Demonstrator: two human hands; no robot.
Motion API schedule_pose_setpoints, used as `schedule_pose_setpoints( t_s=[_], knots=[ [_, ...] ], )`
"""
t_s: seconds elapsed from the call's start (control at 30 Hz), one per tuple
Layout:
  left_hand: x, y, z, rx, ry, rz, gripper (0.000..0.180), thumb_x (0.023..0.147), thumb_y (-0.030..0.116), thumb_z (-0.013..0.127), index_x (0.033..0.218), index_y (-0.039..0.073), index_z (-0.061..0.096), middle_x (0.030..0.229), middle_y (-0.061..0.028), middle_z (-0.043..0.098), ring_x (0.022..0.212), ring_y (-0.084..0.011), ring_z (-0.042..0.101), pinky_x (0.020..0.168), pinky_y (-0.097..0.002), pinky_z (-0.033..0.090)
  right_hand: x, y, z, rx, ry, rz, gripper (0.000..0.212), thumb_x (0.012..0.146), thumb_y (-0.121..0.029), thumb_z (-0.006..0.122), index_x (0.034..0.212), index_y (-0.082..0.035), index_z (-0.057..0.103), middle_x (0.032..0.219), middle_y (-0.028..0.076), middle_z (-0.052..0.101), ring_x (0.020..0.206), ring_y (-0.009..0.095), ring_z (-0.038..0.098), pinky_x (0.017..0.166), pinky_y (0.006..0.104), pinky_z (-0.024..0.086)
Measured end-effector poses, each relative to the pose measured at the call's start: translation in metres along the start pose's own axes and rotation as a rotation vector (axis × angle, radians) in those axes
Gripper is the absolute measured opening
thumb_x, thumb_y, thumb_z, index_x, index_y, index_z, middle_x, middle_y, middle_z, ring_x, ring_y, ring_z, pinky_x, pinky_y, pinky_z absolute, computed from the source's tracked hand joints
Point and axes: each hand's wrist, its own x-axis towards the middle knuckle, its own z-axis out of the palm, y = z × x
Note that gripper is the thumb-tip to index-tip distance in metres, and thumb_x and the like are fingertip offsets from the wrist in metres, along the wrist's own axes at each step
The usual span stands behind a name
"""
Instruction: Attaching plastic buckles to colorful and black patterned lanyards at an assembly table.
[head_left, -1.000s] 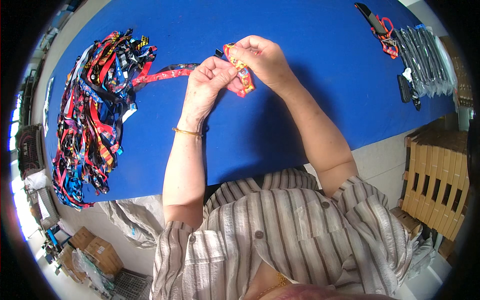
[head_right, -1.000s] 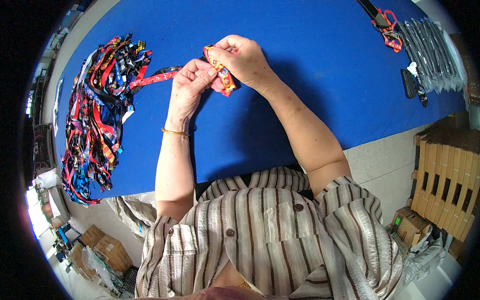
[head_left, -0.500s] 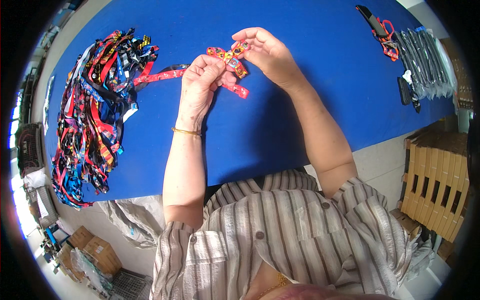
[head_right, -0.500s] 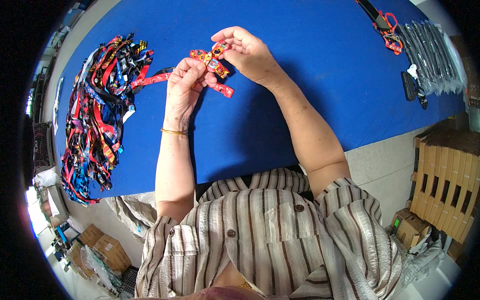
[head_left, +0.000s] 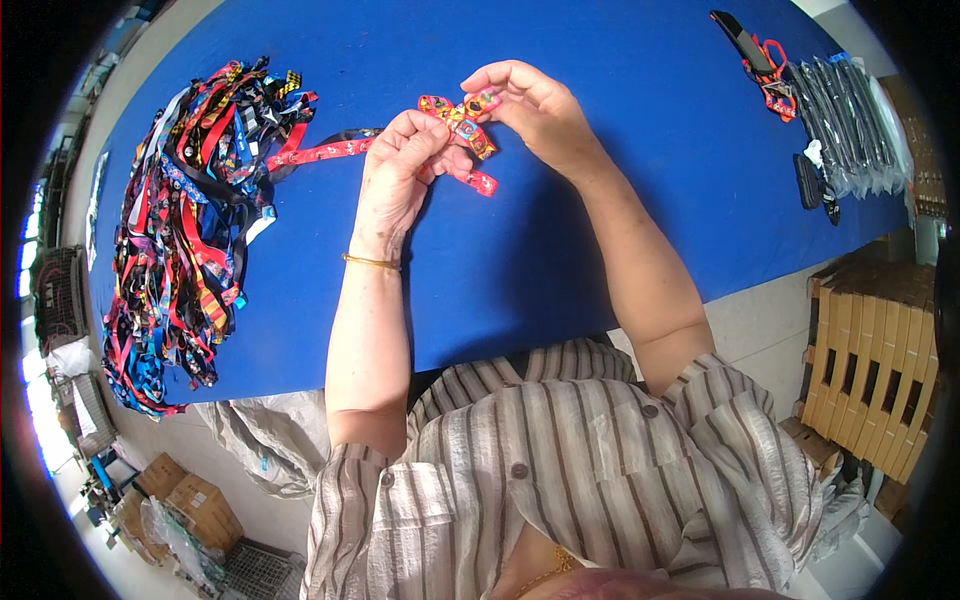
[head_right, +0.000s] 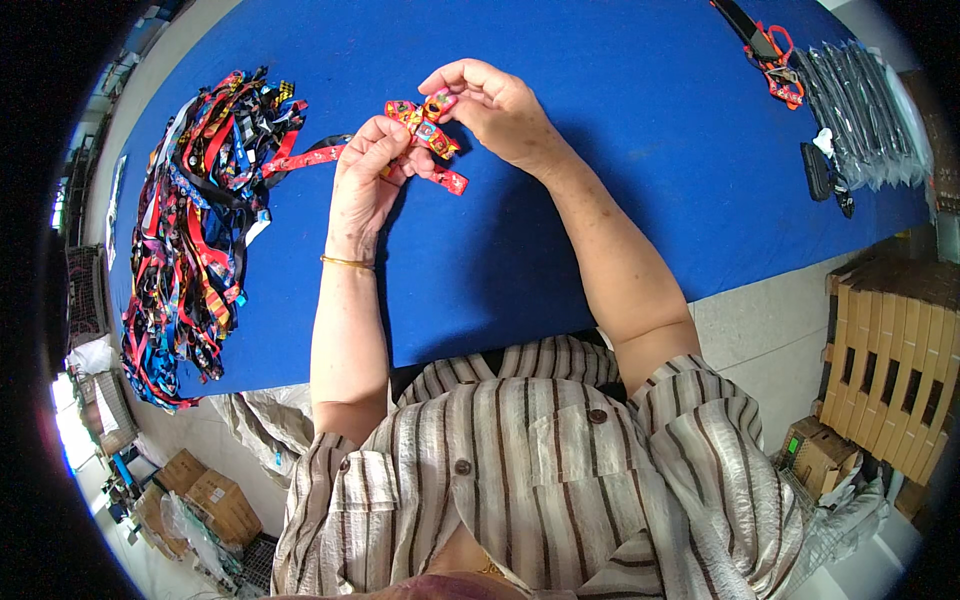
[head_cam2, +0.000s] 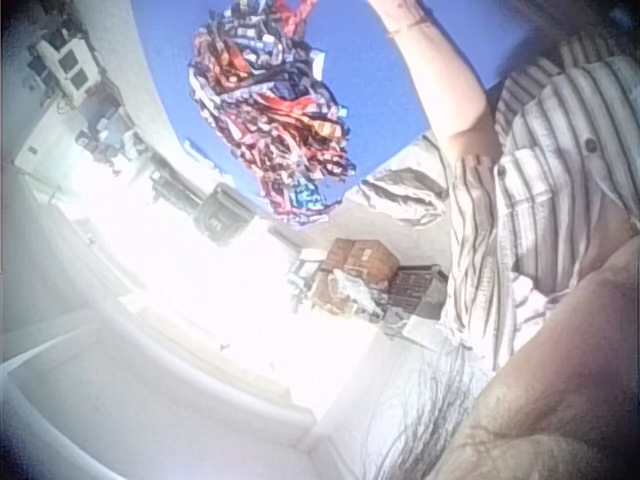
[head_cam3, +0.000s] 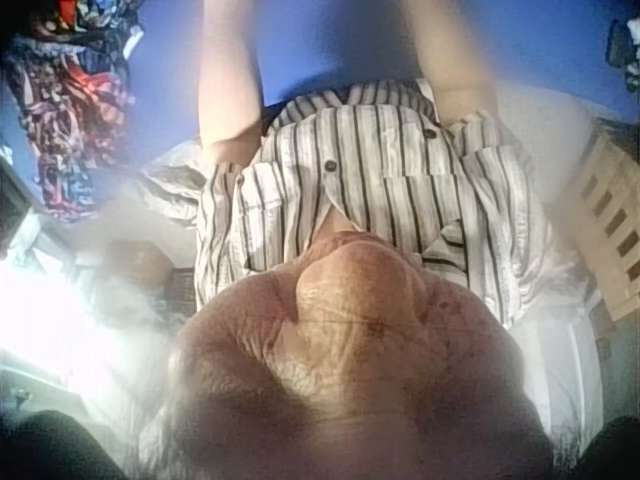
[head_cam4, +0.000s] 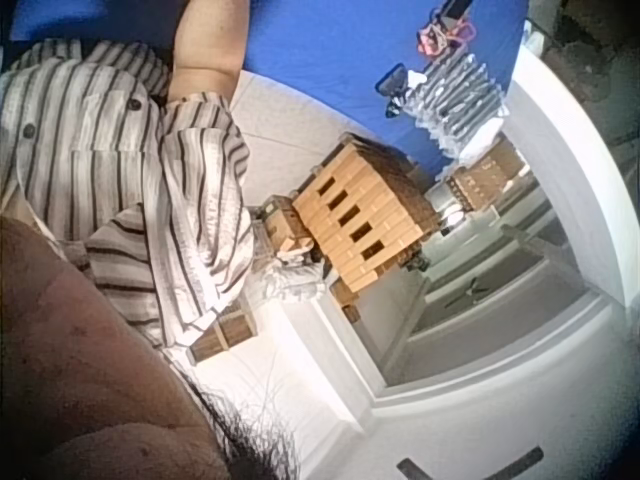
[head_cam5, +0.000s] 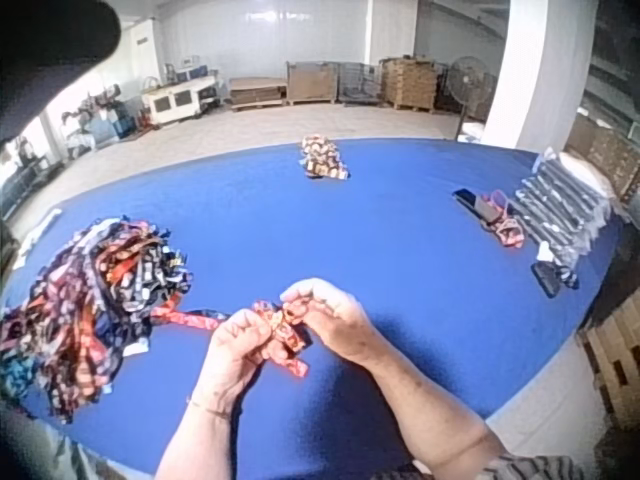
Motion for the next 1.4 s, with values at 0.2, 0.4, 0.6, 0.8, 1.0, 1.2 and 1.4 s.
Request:
schedule_pose_setpoints(
  t_s=[0.2,0.4,0.6,0.8,1.0,1.2,1.4],
  knots=[
    [-0.001,0.001,0.006,0.073,0.016,-0.038,0.009,0.099,0.013,0.057,0.099,0.003,0.06,0.085,-0.0111,0.069,0.074,-0.0201,0.069,0.071,-0.0313,0.056,-0.002,-0.004,0.001,-0.015,-0.01,0.075,0.02,0.096,-0.004,0.053,0.112,0.002,0.063,0.107,0.007,0.066,0.098,0.01,0.061,0.09,0.0253,0.051],
    [0.0,-0.001,0.003,0.042,0.056,0.033,0.009,0.099,0.012,0.057,0.101,0.004,0.06,0.085,-0.012,0.069,0.075,-0.0203,0.069,0.074,-0.0325,0.057,0.001,0.001,-0.002,-0.007,0.002,0.041,0.026,0.093,0.0,0.051,0.117,0.003,0.059,0.11,0.008,0.064,0.098,0.012,0.063,0.091,0.0275,0.052],
    [0.0,0.0,0.002,0.019,0.087,0.043,0.009,0.099,0.012,0.058,0.101,0.004,0.061,0.084,-0.0119,0.069,0.075,-0.0203,0.069,0.074,-0.0328,0.057,-0.001,-0.003,0.001,0.048,-0.003,0.055,0.031,0.09,0.003,0.049,0.12,0.003,0.058,0.109,0.008,0.064,0.1,0.012,0.062,0.092,0.0272,0.051],
    [0.0,-0.002,0.004,0.12,0.081,0.022,0.011,0.099,0.012,0.057,0.1,0.001,0.061,0.084,-0.0113,0.069,0.073,-0.0205,0.069,0.073,-0.0327,0.058,0.0,-0.001,0.0,0.009,0.011,-0.016,0.028,0.093,0.0,0.051,0.119,0.001,0.06,0.108,0.005,0.064,0.095,0.007,0.06,0.089,0.0231,0.05],
    [-0.001,0.004,0.01,-0.034,0.154,-0.017,0.019,0.1,0.017,0.055,0.1,-0.001,0.061,0.091,-0.0134,0.069,0.077,-0.0225,0.068,0.073,-0.0329,0.057,-0.002,-0.002,-0.001,-0.001,0.0,0.003,0.024,0.095,-0.003,0.051,0.116,0.001,0.062,0.108,0.005,0.066,0.096,0.007,0.06,0.088,0.0234,0.05],
    [0.0,0.001,0.004,0.06,0.115,0.007,0.021,0.1,0.018,0.056,0.1,-0.001,0.063,0.094,-0.0136,0.069,0.079,-0.0236,0.068,0.074,-0.0346,0.057,-0.002,-0.002,0.0,0.046,-0.034,0.0,0.023,0.096,-0.004,0.052,0.116,0.003,0.061,0.107,0.008,0.066,0.097,0.01,0.063,0.087,0.025,0.053],
    [-0.001,0.003,0.011,0.017,0.164,-0.029,0.015,0.099,0.015,0.058,0.098,0.001,0.064,0.091,-0.008,0.068,0.082,-0.0182,0.066,0.075,-0.0317,0.055,-0.002,-0.006,0.0,0.089,-0.046,0.041,0.023,0.096,-0.003,0.052,0.116,0.003,0.061,0.105,0.007,0.067,0.094,0.009,0.063,0.084,0.0239,0.054]
  ],
)
